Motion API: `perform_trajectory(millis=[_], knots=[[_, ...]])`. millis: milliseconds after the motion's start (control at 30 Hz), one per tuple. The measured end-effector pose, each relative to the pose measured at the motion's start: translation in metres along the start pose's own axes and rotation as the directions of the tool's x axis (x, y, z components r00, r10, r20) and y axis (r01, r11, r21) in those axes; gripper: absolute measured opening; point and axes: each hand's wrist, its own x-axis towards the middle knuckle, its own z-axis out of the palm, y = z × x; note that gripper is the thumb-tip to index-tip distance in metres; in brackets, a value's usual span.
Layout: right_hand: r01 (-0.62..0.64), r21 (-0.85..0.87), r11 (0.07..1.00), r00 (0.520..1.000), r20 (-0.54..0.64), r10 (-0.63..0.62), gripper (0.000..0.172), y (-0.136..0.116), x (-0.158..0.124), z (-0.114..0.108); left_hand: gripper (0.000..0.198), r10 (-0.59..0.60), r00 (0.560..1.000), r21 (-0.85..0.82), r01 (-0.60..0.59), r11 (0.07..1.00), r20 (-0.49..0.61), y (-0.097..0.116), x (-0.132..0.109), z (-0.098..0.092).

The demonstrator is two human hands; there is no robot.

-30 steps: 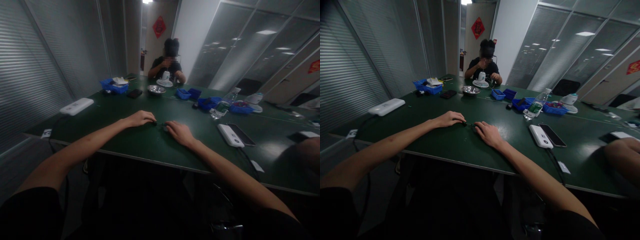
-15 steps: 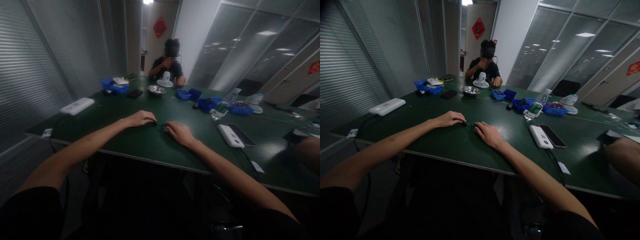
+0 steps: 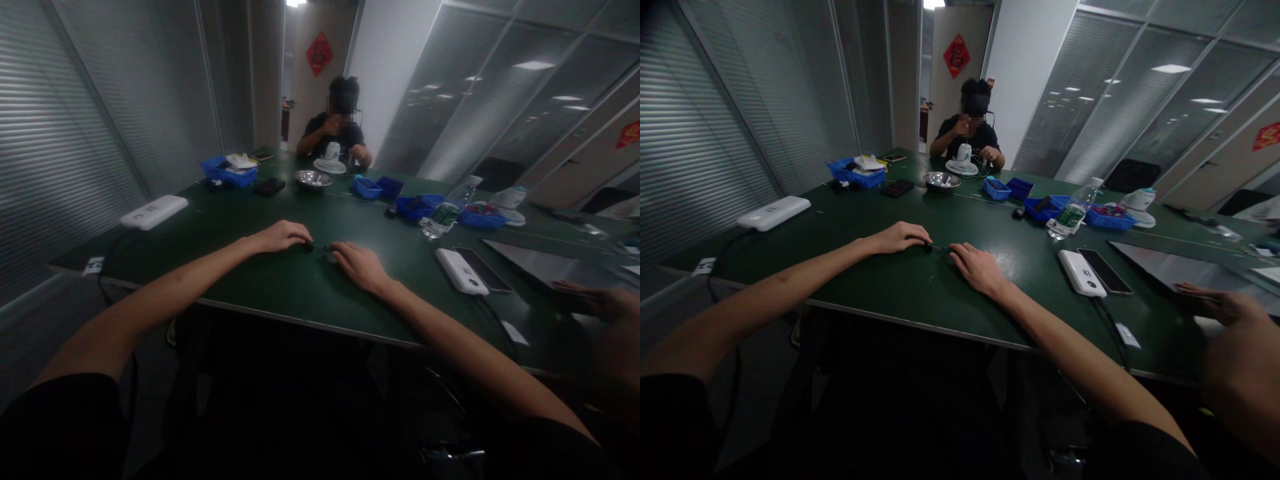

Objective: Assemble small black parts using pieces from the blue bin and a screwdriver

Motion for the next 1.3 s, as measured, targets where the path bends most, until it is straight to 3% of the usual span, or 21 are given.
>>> perform_trajectory(millis=[433, 800, 1300], knots=[[0.011, -0.054, 0.998, 1.000, -0.009, -0.012, 0.047, -0.007, 0.003, -0.001, 0.027, 0.007, 1.000, -0.015, -0.007, 1.000, 0.018, 0.009, 0.001, 0.001], [0.005, -0.026, 1.000, 0.998, -0.063, -0.006, 0.045, -0.011, 0.006, 0.003, 0.032, -0.002, 1.000, -0.048, 0.003, 0.999, 0.007, 0.003, 0.000, 0.002], [-0.017, -0.094, 0.995, 1.000, -0.016, 0.016, 0.048, -0.022, 0.006, -0.002, 0.024, -0.105, 0.994, -0.187, 0.102, 0.977, -0.004, 0.000, 0.000, 0.003]])
